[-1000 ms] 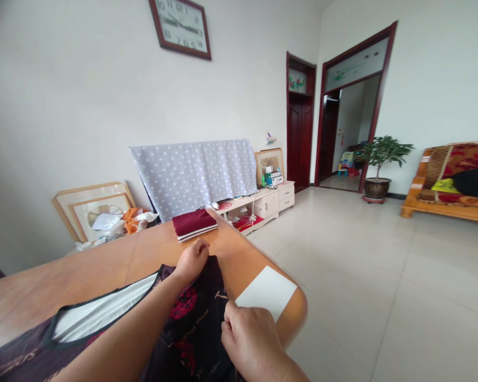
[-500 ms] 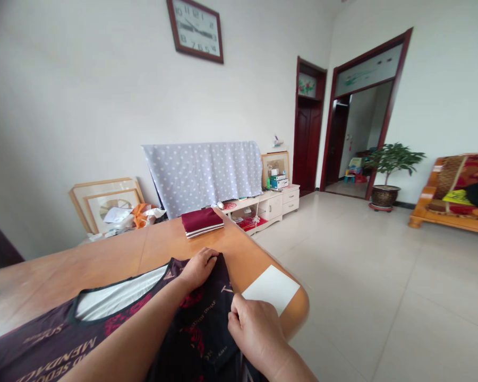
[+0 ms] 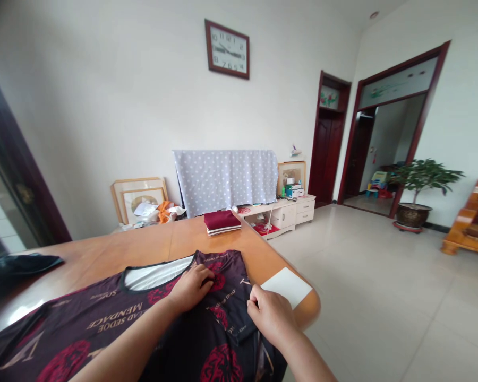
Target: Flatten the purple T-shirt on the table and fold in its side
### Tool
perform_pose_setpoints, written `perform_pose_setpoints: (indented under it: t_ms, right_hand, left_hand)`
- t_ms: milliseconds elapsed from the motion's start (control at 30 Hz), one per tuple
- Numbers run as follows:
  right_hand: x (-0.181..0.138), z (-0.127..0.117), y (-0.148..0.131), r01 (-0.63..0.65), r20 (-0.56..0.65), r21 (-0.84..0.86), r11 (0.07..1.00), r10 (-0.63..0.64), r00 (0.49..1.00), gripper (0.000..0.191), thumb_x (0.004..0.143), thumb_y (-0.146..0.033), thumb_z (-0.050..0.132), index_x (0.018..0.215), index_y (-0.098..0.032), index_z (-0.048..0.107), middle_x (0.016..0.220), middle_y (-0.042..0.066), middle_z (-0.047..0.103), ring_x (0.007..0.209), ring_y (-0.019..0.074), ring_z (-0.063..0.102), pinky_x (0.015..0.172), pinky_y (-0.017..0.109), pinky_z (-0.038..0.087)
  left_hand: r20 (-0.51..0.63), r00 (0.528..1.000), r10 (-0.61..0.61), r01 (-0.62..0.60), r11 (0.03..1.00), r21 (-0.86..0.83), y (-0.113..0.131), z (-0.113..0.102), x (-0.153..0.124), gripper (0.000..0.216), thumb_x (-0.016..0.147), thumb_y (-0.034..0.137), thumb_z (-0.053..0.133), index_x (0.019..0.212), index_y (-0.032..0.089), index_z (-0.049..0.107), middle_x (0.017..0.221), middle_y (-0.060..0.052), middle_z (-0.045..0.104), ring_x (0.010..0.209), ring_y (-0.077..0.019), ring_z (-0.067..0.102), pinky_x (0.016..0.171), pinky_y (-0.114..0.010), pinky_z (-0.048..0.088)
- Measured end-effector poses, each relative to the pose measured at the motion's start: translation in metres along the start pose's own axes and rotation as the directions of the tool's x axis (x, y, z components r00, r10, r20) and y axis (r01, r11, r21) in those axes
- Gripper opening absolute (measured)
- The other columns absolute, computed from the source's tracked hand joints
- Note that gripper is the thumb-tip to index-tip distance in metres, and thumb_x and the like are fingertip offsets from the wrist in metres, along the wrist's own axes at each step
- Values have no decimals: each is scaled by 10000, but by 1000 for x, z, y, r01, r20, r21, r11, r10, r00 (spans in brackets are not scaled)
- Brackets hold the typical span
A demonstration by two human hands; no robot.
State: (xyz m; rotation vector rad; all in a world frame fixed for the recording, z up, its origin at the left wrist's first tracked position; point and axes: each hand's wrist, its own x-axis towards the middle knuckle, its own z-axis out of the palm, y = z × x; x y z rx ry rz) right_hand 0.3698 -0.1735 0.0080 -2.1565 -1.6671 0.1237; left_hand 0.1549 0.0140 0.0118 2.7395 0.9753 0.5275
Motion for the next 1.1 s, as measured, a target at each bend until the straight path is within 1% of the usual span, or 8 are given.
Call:
perform_pose_setpoints:
  t_ms: [167, 467, 600, 700, 767, 900, 1000, 1100]
  right_hand:
    - [-5, -5, -4, -7, 46, -14, 1000, 8, 999, 141, 964, -324, 505, 917, -247, 614, 803, -23, 688, 766, 154, 613, 627, 254, 236]
    - [-7, -9, -9, 8, 65, -85, 996, -2, 998, 142, 958, -334, 511, 916, -256, 623, 793, -18, 684, 738, 155, 600, 621, 255, 255]
    - [2, -16, -28, 4, 0, -135, 991, -4, 1000, 212, 973, -373, 482, 925, -257, 654, 824, 7, 704, 780, 175, 630, 626, 267, 288]
    - [12, -9, -54, 112, -95, -92, 989, -121, 988, 294, 1000, -369, 426, 1100, -251, 676, 1012, 47, 722, 912, 188, 658, 714, 276, 389]
    - [17, 7, -71, 236, -120, -63, 970, -242, 963, 395, 1006, -386, 407, 1295, -229, 626, 1262, 100, 668, 1131, 219, 625, 887, 304, 436]
    - [23, 53, -87, 323, 35, -60, 945, -321, 946, 631, 995, -490, 382, 1545, -182, 399, 1604, 138, 363, 1493, 294, 301, 1152, 455, 302]
    - [28, 77, -83, 314, 231, -55, 948, -294, 927, 664, 1003, -529, 334, 1570, -183, 363, 1624, 137, 310, 1528, 300, 219, 1188, 529, 202]
    - [34, 84, -76, 296, 278, -83, 951, -264, 924, 672, 1016, -510, 287, 1566, -134, 369, 1624, 167, 277, 1540, 317, 163, 1177, 573, 159]
  left_hand:
    - [-2, 996, -90, 90, 996, 11, -4, -12, -26, 295, 851, 271, 592, 1127, 275, 697, 1191, -86, 663, 1134, -272, 599, 963, -362, 442]
    - [-25, 978, -207, 205, 976, -71, -18, -33, -92, 201, 868, 289, 601, 1032, 269, 716, 1114, -67, 698, 1070, -243, 630, 928, -314, 455]
    - [-51, 966, -255, 250, 964, -94, -22, -43, -125, 216, 876, 320, 613, 1054, 261, 720, 1139, -73, 693, 1087, -250, 625, 952, -325, 452]
    - [-101, 955, -280, 269, 956, -114, -24, -50, -149, 211, 880, 322, 612, 1043, 255, 727, 1112, -70, 696, 1060, -245, 632, 948, -326, 458]
    - [-145, 940, -308, 290, 948, -131, -26, -56, -166, 206, 886, 323, 610, 1040, 257, 731, 1100, -66, 697, 1046, -240, 635, 945, -325, 461]
    - [-250, 880, -404, 367, 912, -182, -39, -75, -201, 207, 896, 334, 607, 1045, 259, 730, 1112, -58, 699, 1059, -229, 635, 945, -312, 464]
    - [-340, 785, -518, 470, 855, -218, -60, -96, -231, 197, 902, 328, 595, 1026, 244, 721, 1086, -64, 703, 1049, -223, 638, 928, -306, 470]
    - [-416, 671, -614, 574, 785, -232, -86, -119, -266, 209, 911, 299, 559, 1024, 202, 706, 1055, -103, 702, 1016, -236, 641, 913, -332, 473]
